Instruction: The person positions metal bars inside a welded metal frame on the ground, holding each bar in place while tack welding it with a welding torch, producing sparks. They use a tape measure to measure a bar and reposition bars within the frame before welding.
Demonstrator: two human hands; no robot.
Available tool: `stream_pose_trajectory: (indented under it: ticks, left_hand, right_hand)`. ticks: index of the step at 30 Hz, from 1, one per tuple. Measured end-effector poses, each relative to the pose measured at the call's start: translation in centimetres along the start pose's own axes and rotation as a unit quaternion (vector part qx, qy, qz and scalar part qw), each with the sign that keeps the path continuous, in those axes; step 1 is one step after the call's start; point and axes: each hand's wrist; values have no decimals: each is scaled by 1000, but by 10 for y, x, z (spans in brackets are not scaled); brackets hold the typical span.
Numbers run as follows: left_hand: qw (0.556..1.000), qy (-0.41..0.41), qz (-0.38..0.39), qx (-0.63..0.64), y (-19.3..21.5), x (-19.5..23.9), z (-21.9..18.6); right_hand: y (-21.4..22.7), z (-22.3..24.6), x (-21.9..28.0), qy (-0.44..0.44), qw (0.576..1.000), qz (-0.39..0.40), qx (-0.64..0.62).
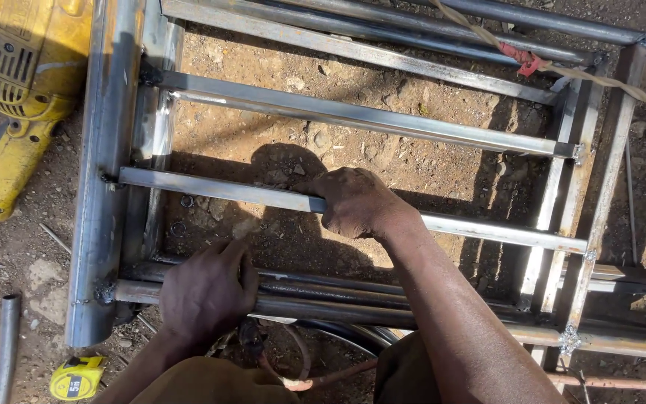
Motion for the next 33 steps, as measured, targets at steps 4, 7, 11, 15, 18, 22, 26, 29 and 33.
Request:
stream_pose_trajectory:
  ticks: [4,7,11,15,18,22,26,29,33]
  left_hand:
    - [1000,-2,0,14,0,0,-4]
    - [1000,-1,-10,30,5,-1,-7]
    - [994,-11,-95,59,24,11,-8]
    - [996,-3,-6,89,20,6,-4]
    - [995,-25,5,99,15,5,-4]
    - [994,-20,-24,109,12,6,-3]
    - [995,-23,-15,92,10,5,-3]
    - [994,-23,-19,104,9,5,-4]
    - [993,-29,-48,105,11,5,-4]
  right_hand:
    - [4,1,5,-12,1000,9,-5]
    - [18,16,11,-67,996,47,-29]
    - [15,14,23,-103,991,9,-87]
    - [23,23,8,-159,980,84,-85]
    - [16,10,2,-157,982,89,-59]
    - [15,10,-1,-158,981,92,-60]
    - [14,5,-1,-157,984,64,-61]
    - [20,21,7,-165,983,58,-49]
    - [16,12,4,-148,987,53,-22]
Point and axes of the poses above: each hand's wrist, its own x-axis away from the middle knuckle, its own y-axis out of the back of the hand, z = x × y, and after that the axes turned 11 degrees about -x, right-handed
